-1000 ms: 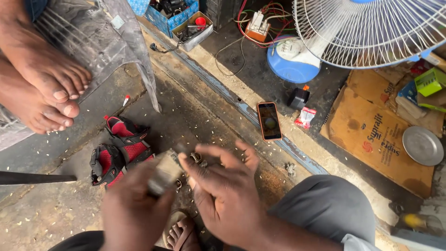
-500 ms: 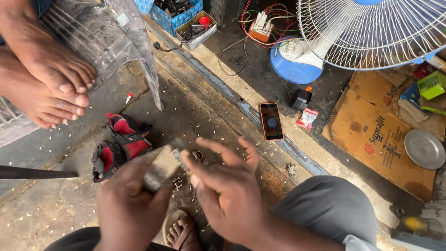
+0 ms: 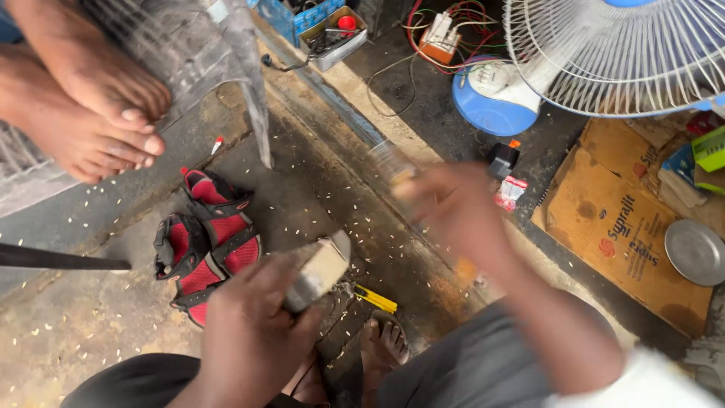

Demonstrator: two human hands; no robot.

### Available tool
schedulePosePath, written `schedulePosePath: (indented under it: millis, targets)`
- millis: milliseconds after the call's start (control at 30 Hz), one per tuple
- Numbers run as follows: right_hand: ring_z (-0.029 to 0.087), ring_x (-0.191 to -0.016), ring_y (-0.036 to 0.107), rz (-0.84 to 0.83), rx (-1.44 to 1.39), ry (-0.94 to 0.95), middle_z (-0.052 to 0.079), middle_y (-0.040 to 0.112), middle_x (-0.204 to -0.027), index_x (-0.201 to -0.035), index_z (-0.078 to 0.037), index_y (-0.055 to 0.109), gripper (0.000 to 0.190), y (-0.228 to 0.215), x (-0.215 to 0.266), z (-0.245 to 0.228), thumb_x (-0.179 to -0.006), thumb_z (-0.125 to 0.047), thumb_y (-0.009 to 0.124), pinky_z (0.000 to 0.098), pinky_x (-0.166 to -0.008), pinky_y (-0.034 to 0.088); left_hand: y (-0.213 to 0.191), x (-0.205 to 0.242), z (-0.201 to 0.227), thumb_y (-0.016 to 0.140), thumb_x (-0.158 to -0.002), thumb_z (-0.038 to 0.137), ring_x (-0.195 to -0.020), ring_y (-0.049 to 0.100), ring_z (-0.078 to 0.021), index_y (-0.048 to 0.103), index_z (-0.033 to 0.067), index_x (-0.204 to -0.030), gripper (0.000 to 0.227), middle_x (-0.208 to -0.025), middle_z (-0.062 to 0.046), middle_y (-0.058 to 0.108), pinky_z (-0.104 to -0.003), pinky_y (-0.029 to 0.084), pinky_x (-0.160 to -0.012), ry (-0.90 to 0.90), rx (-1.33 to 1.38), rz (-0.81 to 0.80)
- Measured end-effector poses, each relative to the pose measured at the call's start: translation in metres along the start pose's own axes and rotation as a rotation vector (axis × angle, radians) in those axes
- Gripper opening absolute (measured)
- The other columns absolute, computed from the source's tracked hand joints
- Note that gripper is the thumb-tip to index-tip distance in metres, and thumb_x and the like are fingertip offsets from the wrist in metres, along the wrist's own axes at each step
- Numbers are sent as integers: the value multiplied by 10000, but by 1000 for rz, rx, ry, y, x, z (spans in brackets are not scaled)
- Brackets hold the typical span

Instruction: Scraping and cleaning the surface of a motorcycle brake shoe using a small hand tool.

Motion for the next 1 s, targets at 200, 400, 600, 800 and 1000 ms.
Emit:
schedulePosePath:
  millis: [200,400,600,800,1000]
  targets:
    - [239,-817,744,-291,410,418,115,781,-947,-1216,-121,728,295,-28,-24,215,-954,-256,711,397,-736,557,-18,-1,-23,811,-630,77,-777,787,-280,735,112,-1148,524,-907,-115,758,-348,600,-660,-163,159,12]
    - [355,-1026,706,-422,607,356,184,744,-1105,-1186,-114,729,307,26,25,388,-981,-314,615,444,-908,533,2,9,-64,828,-628,131,-835,765,-322,742,164,-1179,559,-958,-115,758,-383,593,-692,-135,66,-65]
    - [398,-1482,317,-474,621,44,193,446,-1549,-1135,27,634,290,56,17,384,-904,-125,546,467,-1187,291,27,18,-101,856,-628,219,-937,789,-283,729,206,-1255,639,-1039,-103,775,-356,618,-771,-162,74,-152]
    - [367,-1506,319,-505,706,44,163,442,-1572,-896,3,689,161,69,8,378,-866,-116,586,450,-1217,297,46,23,-117,869,-622,242,-943,785,-283,743,231,-1291,681,-1033,-103,778,-364,614,-793,-179,48,-222]
    - [365,-1465,369,-468,708,13,157,483,-1536,-913,10,702,179,67,6,381,-848,-119,598,455,-1195,324,58,26,-114,891,-635,269,-946,783,-286,744,228,-1297,679,-1052,-110,778,-358,613,-774,-153,71,-265]
Point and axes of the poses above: each hand's wrist, its own x-axis away from the middle knuckle, its own y-axis out of the palm, z = x × y, the point moved 10 cm from there along -x, towards the middle knuckle
